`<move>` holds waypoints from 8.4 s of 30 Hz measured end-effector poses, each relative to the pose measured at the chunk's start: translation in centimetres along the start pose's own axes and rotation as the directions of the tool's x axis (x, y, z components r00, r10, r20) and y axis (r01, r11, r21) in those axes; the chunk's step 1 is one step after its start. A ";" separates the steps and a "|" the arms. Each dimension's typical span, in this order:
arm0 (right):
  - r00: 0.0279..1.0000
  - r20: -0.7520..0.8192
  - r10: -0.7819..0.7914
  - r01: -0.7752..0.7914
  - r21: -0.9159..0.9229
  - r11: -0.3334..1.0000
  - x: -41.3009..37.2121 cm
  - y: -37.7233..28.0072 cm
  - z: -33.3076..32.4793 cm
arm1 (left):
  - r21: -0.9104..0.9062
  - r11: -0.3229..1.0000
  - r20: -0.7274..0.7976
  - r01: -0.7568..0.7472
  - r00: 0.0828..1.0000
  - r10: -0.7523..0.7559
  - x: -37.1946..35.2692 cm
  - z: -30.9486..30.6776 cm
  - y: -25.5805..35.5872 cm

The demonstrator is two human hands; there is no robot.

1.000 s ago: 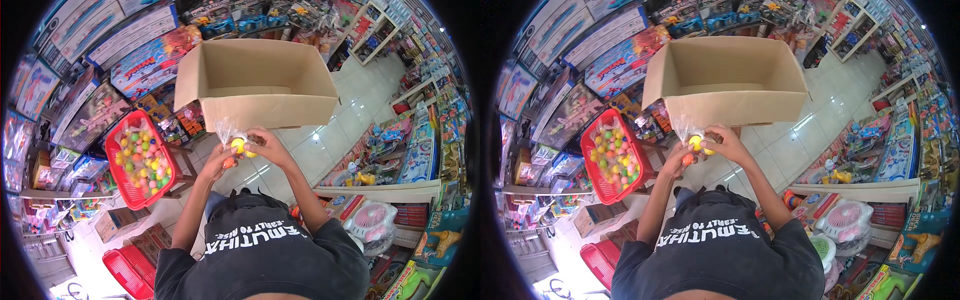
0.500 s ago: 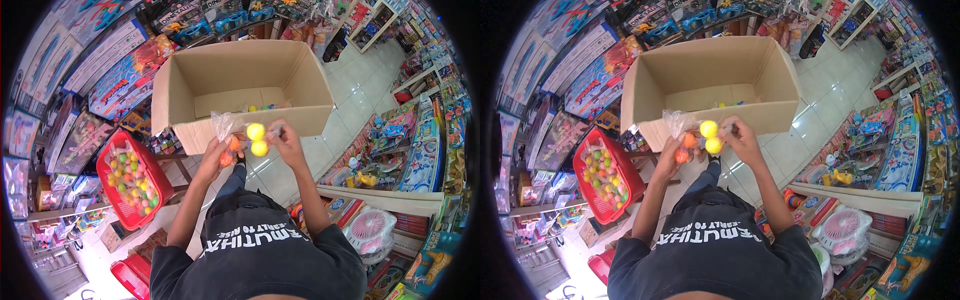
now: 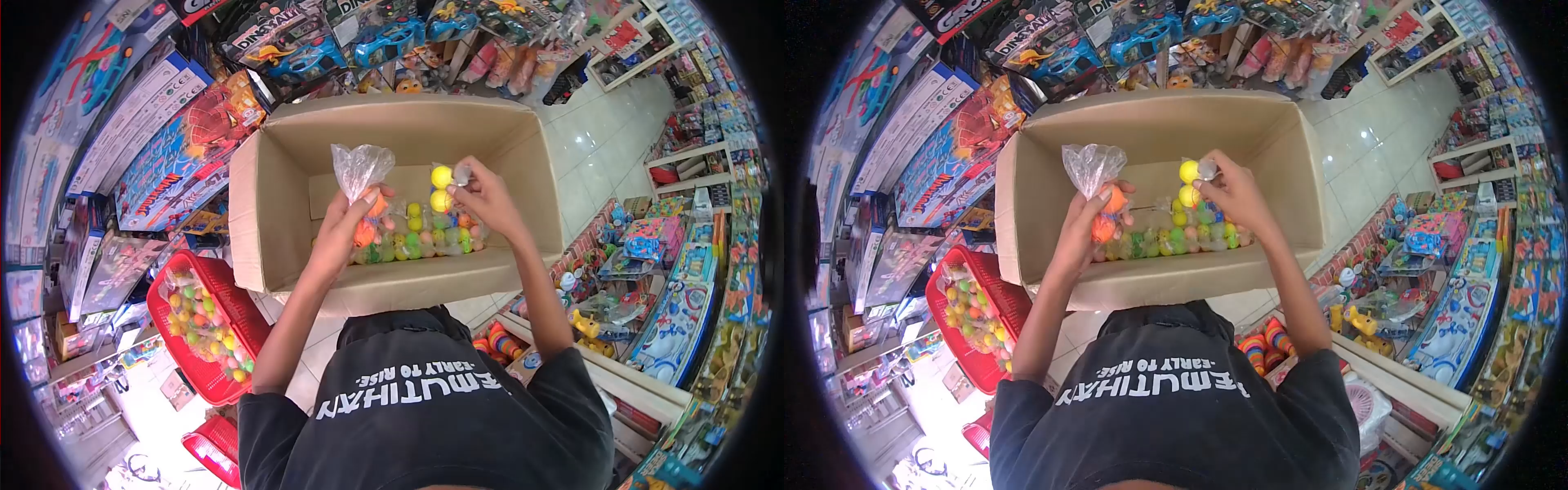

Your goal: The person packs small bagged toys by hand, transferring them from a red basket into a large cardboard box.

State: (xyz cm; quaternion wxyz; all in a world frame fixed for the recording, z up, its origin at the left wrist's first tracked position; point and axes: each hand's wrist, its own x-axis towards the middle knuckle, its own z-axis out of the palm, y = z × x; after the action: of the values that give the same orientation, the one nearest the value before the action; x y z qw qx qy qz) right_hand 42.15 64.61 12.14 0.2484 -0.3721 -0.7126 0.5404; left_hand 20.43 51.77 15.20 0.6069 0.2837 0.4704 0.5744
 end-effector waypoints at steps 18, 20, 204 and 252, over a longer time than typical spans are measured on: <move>0.631 0.762 0.142 0.203 -0.339 0.918 9.7 22.0 12.5 | 0.040 0.922 -0.180 0.384 0.911 -0.372 9.0 -4.0 -5.4; 0.685 0.728 -0.024 0.311 -0.263 0.913 9.2 24.0 13.1 | 0.059 0.911 -0.180 0.409 0.902 -0.393 9.2 -4.1 -6.4; 0.547 0.825 -0.138 0.044 0.137 0.990 -18.5 -6.4 47.9 | 0.531 0.840 -0.803 0.111 0.382 0.457 -48.6 -26.1 -16.4; 0.707 0.573 -0.413 0.329 0.250 0.910 -1.3 -8.1 59.8 | 0.879 0.453 -0.467 0.149 0.456 0.758 -35.1 -42.6 -6.9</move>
State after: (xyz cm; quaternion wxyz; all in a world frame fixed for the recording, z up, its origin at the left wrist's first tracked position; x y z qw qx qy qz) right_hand -4.39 27.40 2.43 0.1301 -0.0076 -0.7776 0.6151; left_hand -11.25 8.38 0.76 -0.0530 0.3183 0.8341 0.4473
